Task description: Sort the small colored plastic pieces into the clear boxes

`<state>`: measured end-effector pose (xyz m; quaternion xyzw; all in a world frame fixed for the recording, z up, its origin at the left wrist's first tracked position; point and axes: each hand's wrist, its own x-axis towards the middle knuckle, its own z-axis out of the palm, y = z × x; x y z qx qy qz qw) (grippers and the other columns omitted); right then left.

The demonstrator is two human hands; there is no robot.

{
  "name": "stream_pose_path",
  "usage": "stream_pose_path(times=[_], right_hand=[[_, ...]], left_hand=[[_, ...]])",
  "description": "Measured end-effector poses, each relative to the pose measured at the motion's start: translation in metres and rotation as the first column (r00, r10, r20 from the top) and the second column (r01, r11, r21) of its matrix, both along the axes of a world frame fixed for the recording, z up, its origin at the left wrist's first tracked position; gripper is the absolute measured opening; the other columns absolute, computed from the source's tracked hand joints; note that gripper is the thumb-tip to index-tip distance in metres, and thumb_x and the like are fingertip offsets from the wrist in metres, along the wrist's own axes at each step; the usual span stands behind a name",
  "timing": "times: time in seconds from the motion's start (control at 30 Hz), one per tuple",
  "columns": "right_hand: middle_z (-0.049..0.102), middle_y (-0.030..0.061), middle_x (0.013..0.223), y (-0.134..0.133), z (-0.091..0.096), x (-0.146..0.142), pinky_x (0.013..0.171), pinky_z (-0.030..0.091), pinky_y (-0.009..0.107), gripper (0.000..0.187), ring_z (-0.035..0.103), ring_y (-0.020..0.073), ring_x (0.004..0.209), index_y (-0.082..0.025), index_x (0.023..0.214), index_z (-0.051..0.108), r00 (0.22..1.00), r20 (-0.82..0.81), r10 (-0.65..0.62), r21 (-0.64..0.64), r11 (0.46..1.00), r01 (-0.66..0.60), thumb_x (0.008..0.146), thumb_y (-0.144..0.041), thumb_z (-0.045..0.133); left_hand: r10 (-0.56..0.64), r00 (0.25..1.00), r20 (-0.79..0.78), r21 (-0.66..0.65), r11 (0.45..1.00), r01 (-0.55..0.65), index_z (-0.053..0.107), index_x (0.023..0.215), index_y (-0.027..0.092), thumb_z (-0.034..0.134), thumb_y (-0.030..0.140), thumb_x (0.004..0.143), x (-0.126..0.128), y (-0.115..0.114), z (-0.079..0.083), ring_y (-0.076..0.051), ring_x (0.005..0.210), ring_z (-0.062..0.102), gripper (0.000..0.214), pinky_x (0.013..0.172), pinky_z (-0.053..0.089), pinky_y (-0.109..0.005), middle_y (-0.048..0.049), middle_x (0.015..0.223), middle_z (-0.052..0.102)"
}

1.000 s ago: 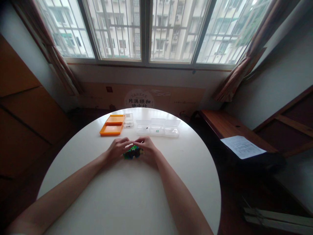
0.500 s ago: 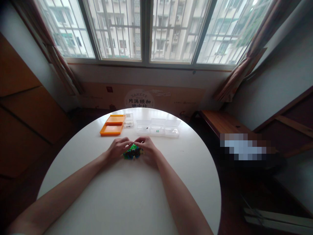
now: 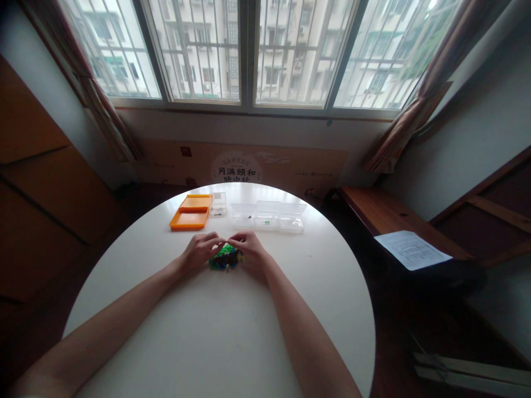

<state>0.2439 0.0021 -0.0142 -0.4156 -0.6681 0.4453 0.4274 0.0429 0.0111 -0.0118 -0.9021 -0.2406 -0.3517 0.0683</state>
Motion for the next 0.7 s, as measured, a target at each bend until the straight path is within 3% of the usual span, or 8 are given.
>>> stream_pose_path(times=[0.7], right_hand=[[0.067, 0.0058, 0.068, 0.0003, -0.0027, 0.0008, 0.056, 0.041, 0.025, 0.03, 0.056, 0.0135, 0.059, -0.013, 0.074, 0.071, 1.0, -0.006, -0.013, 0.022, 1.0, 0.013, 0.068, -0.042, 0.067]], left_hand=[[0.007, 0.999, 0.036, -0.019, 1.0, -0.006, 0.064, 0.088, 0.018, 0.051, 0.026, 0.087, 0.0003, 0.0012, 0.0002, -0.006, 0.055, 0.052, 0.016, 0.052, 0.036, -0.018, -0.0006, 0.073, 0.06]])
